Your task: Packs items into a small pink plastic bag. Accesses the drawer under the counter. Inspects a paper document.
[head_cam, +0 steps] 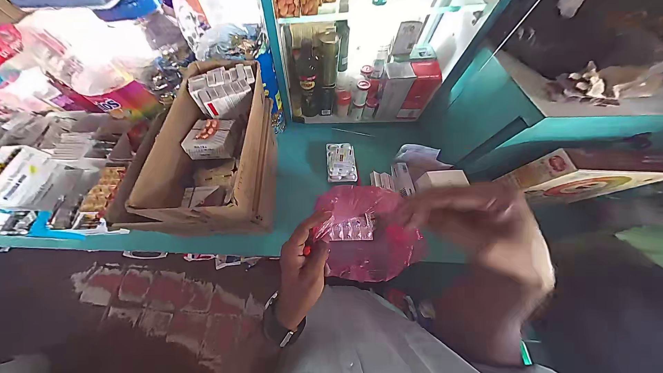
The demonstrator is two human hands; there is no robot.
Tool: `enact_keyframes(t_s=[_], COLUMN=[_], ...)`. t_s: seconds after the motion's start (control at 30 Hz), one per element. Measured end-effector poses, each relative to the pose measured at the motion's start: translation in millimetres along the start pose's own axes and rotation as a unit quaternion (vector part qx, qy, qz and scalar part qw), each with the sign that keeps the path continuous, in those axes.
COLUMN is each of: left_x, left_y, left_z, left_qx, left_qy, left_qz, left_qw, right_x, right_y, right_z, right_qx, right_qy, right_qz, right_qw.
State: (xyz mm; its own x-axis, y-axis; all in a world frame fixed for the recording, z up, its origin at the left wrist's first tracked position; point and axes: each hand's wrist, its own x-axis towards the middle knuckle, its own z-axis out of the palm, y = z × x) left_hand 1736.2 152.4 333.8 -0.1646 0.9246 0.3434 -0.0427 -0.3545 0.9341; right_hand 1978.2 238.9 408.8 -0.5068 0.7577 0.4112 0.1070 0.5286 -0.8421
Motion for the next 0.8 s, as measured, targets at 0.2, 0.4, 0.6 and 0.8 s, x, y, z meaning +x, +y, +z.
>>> enact_keyframes(t_s=[0.2,0.4,0.6,0.8], left_x=[-7.1,-3.0,-0.8,-1.8], left_y=[-2.6,-6.7,-5.0,-2.9], left_z=[12.5,10.1,7.3,-1.5], left_qx=[0.0,0.01,0.001,0.008], left_qy=[-0.056,-0.055,-0.043,-0.027], left_qz=[0.002,0.003,0.001,-0.003], left_qw=[0.998,0.998,0.999,1.0], right_x=[7.1,3.4,-15.6,-20.2], right_y=[50.8,55.1,73.1,80.6], right_z=[95.0,70.4,79.5,99.1], right_qx=[-0.4,-0.326,-0.215,-0.236], right_qy=[-0.25,-0.17,-0.083,-0.279], right_qz=[0.331,0.417,0.349,0.308], right_qw=[0.817,0.831,0.908,0.879])
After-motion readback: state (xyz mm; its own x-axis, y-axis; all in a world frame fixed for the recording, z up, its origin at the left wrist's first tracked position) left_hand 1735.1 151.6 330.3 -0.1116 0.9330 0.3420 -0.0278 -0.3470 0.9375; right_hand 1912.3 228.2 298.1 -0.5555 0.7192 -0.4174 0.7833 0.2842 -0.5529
